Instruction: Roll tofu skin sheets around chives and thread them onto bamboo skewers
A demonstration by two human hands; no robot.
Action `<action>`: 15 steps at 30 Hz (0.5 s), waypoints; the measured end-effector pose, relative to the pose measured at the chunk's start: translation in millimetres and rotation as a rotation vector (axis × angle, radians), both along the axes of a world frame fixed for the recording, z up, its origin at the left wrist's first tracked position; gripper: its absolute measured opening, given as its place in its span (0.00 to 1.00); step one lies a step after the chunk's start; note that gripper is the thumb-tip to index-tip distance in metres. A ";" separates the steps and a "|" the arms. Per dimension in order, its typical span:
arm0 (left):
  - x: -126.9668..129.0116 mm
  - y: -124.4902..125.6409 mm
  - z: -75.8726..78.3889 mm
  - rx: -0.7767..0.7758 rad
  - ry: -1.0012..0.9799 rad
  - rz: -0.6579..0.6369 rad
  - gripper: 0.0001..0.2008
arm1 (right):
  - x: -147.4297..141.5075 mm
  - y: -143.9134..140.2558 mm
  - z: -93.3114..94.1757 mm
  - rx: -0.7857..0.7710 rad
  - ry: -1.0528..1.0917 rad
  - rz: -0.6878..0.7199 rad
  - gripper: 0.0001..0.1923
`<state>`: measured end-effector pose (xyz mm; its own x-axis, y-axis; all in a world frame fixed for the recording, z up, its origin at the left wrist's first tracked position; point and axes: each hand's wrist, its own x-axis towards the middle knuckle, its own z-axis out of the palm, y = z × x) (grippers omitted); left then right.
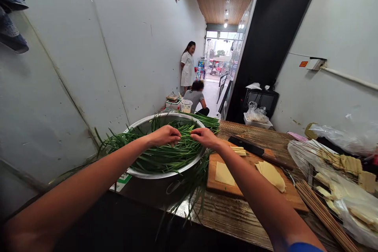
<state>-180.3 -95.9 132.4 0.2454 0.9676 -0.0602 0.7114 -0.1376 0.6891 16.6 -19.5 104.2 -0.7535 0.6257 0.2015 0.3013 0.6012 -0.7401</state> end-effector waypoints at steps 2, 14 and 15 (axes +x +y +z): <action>1.3 -1.7 5.3 -0.008 -0.003 0.010 0.10 | 7.5 -2.3 -2.5 -0.127 0.067 -0.071 0.17; -3.3 -4.4 19.0 0.277 0.488 0.158 0.11 | -23.8 -18.5 -2.8 0.443 -0.701 -0.115 0.11; -3.1 -5.8 20.7 0.292 0.516 0.173 0.11 | -27.9 -18.8 -4.0 0.455 -0.740 -0.115 0.12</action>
